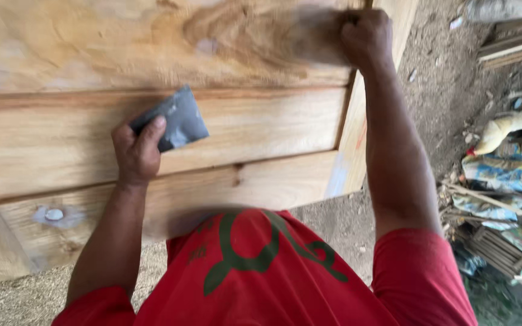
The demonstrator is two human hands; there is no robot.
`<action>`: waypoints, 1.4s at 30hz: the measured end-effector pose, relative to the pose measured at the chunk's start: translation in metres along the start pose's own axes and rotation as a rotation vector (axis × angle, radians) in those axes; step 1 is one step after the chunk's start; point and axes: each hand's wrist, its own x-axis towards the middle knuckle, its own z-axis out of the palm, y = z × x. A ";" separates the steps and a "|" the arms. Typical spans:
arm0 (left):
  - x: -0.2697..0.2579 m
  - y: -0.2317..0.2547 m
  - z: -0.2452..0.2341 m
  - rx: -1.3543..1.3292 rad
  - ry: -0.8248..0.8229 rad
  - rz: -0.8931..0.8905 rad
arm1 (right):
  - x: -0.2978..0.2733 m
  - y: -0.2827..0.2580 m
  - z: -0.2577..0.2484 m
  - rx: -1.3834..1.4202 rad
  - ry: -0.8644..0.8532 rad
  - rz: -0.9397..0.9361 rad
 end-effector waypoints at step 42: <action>0.020 0.016 0.010 0.080 0.080 0.093 | -0.022 -0.065 0.011 0.008 0.199 -0.479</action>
